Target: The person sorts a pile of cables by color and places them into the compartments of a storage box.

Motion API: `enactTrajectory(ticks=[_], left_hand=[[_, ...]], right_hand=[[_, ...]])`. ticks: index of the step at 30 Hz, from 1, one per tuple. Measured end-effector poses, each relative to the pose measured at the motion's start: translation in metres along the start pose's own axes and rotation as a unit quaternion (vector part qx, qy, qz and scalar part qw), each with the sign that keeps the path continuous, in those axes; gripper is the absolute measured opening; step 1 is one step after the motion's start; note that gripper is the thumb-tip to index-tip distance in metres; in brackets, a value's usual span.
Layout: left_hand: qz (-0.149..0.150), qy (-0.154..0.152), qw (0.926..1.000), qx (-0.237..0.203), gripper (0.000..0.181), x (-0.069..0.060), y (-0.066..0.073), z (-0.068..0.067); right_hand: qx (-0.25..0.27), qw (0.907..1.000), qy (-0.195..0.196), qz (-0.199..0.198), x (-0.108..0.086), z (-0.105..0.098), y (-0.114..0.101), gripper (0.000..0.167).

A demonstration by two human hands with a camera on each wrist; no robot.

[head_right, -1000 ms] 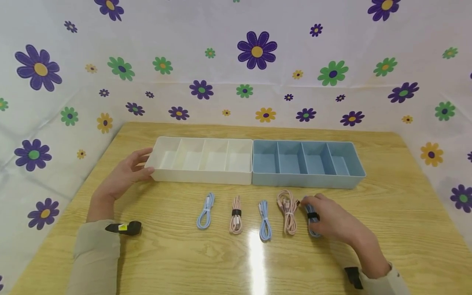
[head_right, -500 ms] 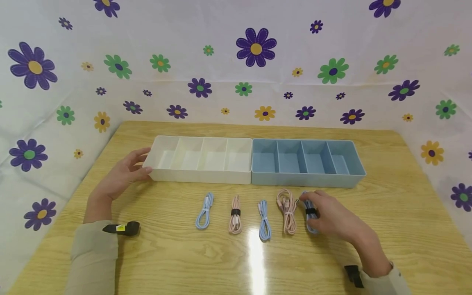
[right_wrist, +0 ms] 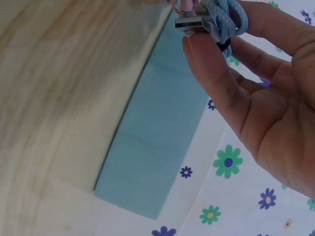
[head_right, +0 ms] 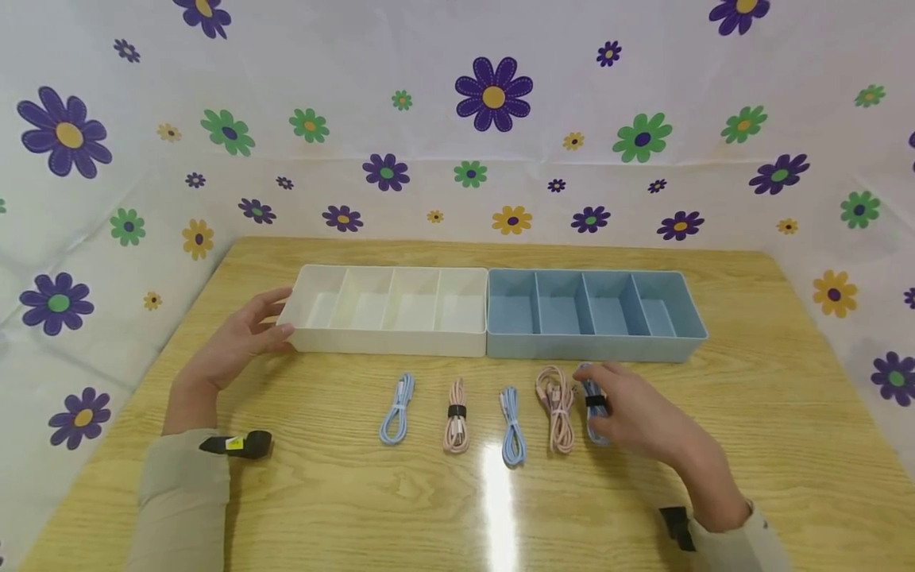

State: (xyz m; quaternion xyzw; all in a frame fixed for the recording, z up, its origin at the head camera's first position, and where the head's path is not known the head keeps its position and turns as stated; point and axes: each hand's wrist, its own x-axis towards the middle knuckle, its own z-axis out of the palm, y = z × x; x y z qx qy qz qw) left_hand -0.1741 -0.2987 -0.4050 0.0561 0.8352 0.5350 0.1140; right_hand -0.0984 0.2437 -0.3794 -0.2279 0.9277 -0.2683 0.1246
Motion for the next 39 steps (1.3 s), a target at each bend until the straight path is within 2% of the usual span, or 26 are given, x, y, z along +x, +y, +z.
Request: enactTrajectory(ticks=[9, 19, 23, 28, 32, 39], left_hand=[[0.003, -0.003, 1.0, 0.0, 0.072, 0.0, 0.003, 0.0], [0.001, 0.003, 1.0, -0.003, 0.073, 0.001, 0.001, 0.001], [0.0, 0.002, 1.0, -0.004, 0.072, 0.002, 0.0, 0.002], [-0.002, 0.004, 1.0, 0.0, 0.072, 0.001, 0.0, 0.001], [-0.005, 0.005, 1.0, 0.001, 0.072, 0.0, 0.001, 0.001], [-0.006, 0.005, 1.0, 0.004, 0.072, 0.0, 0.001, 0.0]], right_hand=[[-0.013, 0.9996, 0.023, 0.003, 0.005, -0.004, -0.013, 0.055], [-0.003, 0.9993, 0.038, 0.003, 0.012, -0.005, -0.025, 0.055], [0.025, 0.9981, 0.054, 0.014, 0.015, -0.006, -0.031, 0.055], [0.075, 0.9919, 0.099, 0.028, 0.018, -0.007, -0.04, 0.056], [0.085, 0.9874, 0.128, 0.038, 0.022, -0.008, -0.047, 0.059], [0.113, 0.9828, 0.141, 0.038, 0.028, -0.005, -0.055, 0.062]])
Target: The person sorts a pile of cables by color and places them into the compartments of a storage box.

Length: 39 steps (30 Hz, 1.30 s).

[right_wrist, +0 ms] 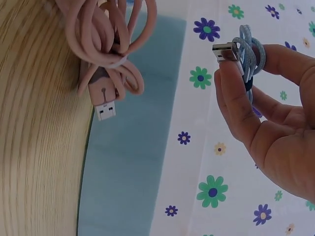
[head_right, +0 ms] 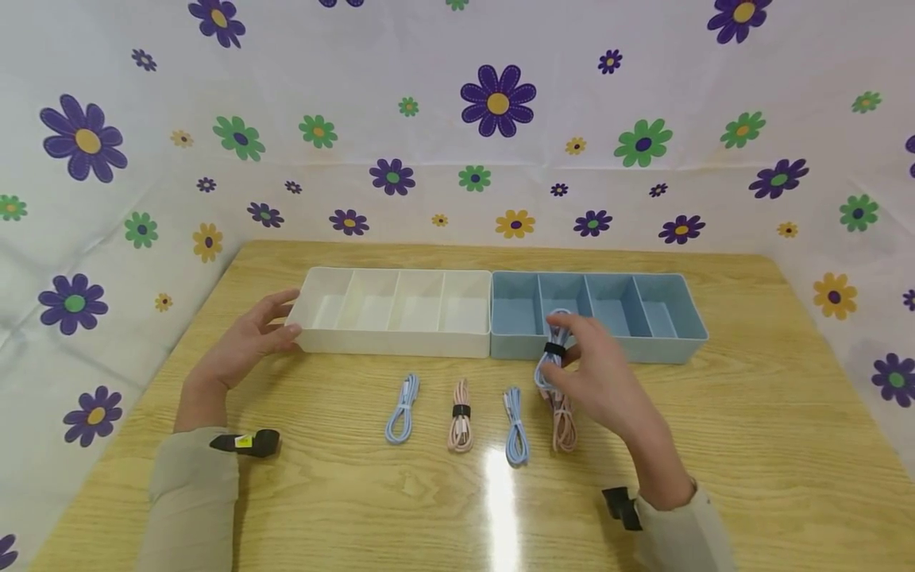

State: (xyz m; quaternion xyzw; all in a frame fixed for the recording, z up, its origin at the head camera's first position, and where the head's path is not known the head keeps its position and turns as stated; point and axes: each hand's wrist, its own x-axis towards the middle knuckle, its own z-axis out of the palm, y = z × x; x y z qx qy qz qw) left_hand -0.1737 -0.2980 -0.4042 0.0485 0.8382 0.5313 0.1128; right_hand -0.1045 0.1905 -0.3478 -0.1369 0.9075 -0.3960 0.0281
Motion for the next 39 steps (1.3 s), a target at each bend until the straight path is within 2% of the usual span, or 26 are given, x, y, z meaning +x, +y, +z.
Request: enactTrajectory(ticks=[17, 29, 39], left_hand=[[-0.001, 0.001, 1.0, 0.003, 0.073, -0.001, 0.001, -0.001], [0.003, 0.003, 1.0, 0.006, 0.073, -0.001, 0.001, -0.001], [0.007, 0.002, 1.0, -0.001, 0.073, -0.001, -0.001, 0.001]], right_hand=[[0.075, 0.9971, -0.005, 0.003, 0.008, 0.013, -0.008, 0.06], [0.152, 0.9883, -0.009, 0.001, 0.013, 0.015, -0.011, 0.057], [0.186, 0.9825, -0.007, 0.011, 0.018, 0.019, -0.016, 0.057]])
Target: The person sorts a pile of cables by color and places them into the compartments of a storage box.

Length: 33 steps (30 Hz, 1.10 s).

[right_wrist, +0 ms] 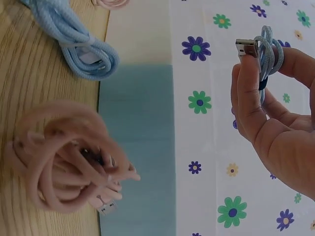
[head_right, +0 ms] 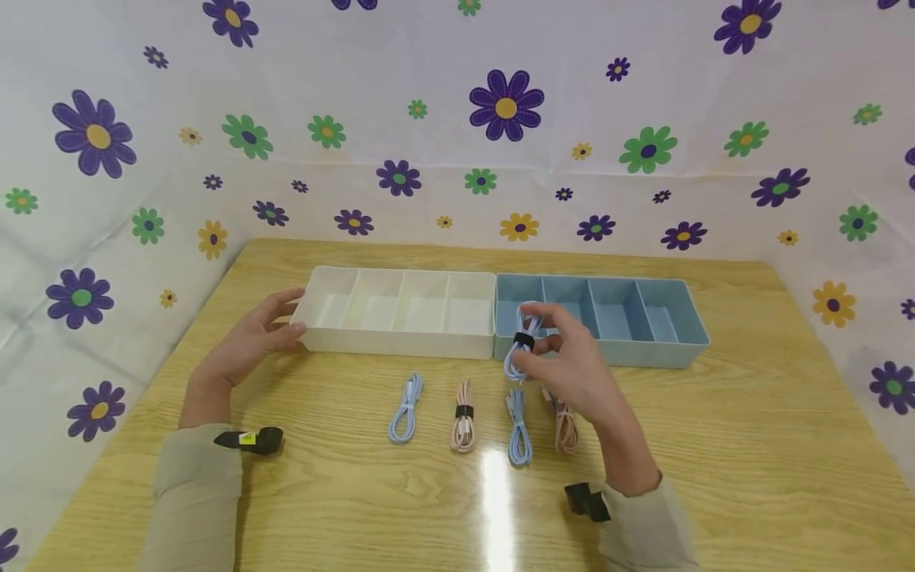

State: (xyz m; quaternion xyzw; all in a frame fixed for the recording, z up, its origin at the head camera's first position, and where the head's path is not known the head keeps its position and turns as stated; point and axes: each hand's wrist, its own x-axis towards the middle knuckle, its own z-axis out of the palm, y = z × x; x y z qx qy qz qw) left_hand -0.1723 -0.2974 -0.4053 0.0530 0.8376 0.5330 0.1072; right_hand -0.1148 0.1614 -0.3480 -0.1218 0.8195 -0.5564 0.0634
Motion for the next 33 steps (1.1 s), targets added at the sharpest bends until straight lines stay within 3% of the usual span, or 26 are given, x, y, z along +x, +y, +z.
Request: enactTrajectory(ticks=[19, 33], left_hand=[[-0.003, -0.003, 1.0, 0.004, 0.073, 0.001, -0.006, -0.003], [-0.001, -0.001, 0.9999, 0.011, 0.072, 0.003, -0.004, -0.001]], right_hand=[[0.029, 0.9992, -0.001, 0.028, 0.013, 0.018, 0.003, 0.063], [0.058, 0.9982, -0.003, 0.014, 0.019, 0.032, -0.003, 0.065]])
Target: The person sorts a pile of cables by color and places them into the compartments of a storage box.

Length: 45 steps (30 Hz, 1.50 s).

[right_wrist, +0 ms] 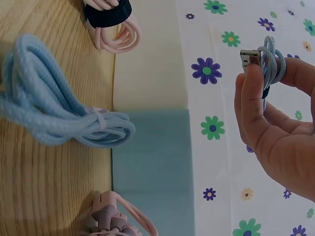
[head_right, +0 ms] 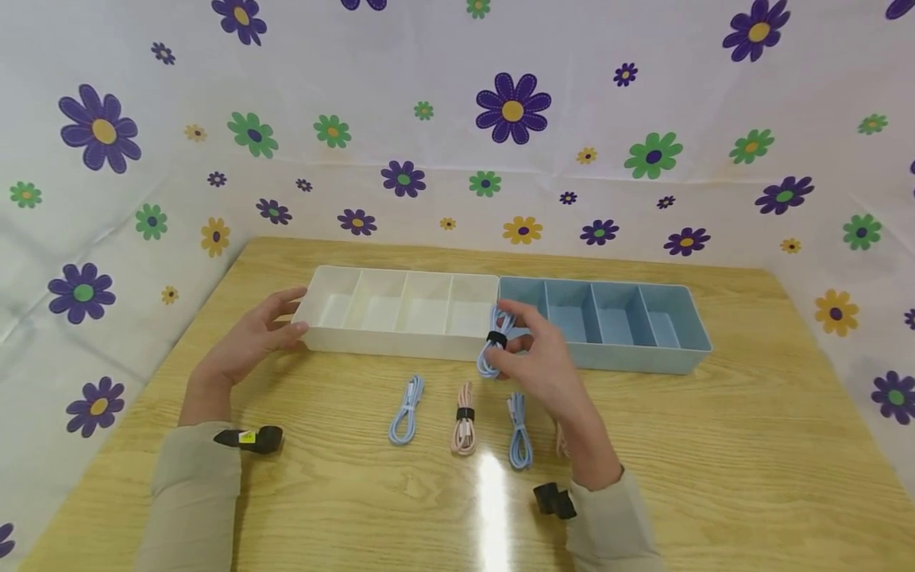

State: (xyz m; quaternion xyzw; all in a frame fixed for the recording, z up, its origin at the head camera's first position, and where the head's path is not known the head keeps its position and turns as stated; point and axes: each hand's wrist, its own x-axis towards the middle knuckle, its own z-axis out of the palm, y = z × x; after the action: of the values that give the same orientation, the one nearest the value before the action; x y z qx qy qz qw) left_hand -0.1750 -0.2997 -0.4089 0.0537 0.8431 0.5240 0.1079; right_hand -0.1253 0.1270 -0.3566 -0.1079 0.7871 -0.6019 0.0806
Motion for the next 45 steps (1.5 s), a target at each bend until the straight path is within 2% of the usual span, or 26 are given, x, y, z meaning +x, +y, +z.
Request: enactTrajectory(ticks=[8, 22, 33, 45], left_hand=[[0.001, 0.002, 1.0, 0.0, 0.071, 0.001, 0.001, 0.0], [-0.004, 0.005, 1.0, -0.008, 0.073, 0.002, 0.003, -0.001], [-0.002, 0.001, 0.9999, -0.012, 0.073, 0.001, 0.002, 0.0], [0.004, -0.001, 0.9995, -0.03, 0.073, -0.001, 0.001, 0.001]], right_hand=[[0.016, 0.9999, -0.004, 0.0, 0.001, 0.005, -0.003, 0.063], [-0.036, 0.999, -0.024, 0.007, 0.008, 0.013, -0.009, 0.068], [-0.079, 0.996, -0.04, 0.007, 0.021, 0.009, -0.011, 0.071], [-0.051, 0.9963, -0.06, 0.035, 0.034, 0.003, -0.01, 0.073]])
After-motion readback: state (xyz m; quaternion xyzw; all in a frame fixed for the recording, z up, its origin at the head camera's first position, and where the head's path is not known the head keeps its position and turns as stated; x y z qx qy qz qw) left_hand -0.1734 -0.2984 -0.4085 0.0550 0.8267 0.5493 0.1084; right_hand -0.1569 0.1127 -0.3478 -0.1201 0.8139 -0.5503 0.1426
